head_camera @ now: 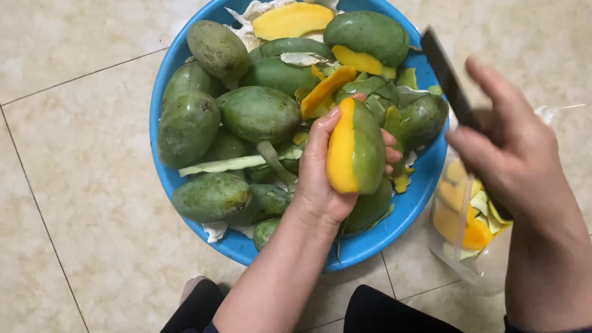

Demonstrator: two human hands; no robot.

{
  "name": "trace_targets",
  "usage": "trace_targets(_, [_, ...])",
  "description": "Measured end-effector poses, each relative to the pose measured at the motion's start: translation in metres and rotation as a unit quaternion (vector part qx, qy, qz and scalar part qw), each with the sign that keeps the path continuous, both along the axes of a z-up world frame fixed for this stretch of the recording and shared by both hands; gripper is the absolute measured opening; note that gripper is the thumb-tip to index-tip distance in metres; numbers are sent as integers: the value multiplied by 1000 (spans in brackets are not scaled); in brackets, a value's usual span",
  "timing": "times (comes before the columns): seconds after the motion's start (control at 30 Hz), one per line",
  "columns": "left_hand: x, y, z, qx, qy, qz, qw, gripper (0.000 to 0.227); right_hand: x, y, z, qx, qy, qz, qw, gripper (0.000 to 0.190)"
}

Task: Peeling and slicing green mangoes using a knife

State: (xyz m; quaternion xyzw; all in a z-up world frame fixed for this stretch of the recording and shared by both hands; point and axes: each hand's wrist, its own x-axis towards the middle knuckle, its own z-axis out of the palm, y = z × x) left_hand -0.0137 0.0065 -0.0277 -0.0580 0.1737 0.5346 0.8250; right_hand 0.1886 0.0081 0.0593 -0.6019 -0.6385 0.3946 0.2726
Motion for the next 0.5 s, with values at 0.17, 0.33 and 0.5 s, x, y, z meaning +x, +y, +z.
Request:
trace_targets(0.17, [8,1,-12,-21,-10,28,999,39,8,-50,-7,-54,-75,156,983,96])
trace_targets(0.33, [9,-4,-7,-11,-24,26,999,35,-15,-51,-5,45,-132,204,969,88])
trace_targets(0.5, [9,-3,-2,-43,16,10,999,42,-20,-50,-6,82,-164,208,961,86])
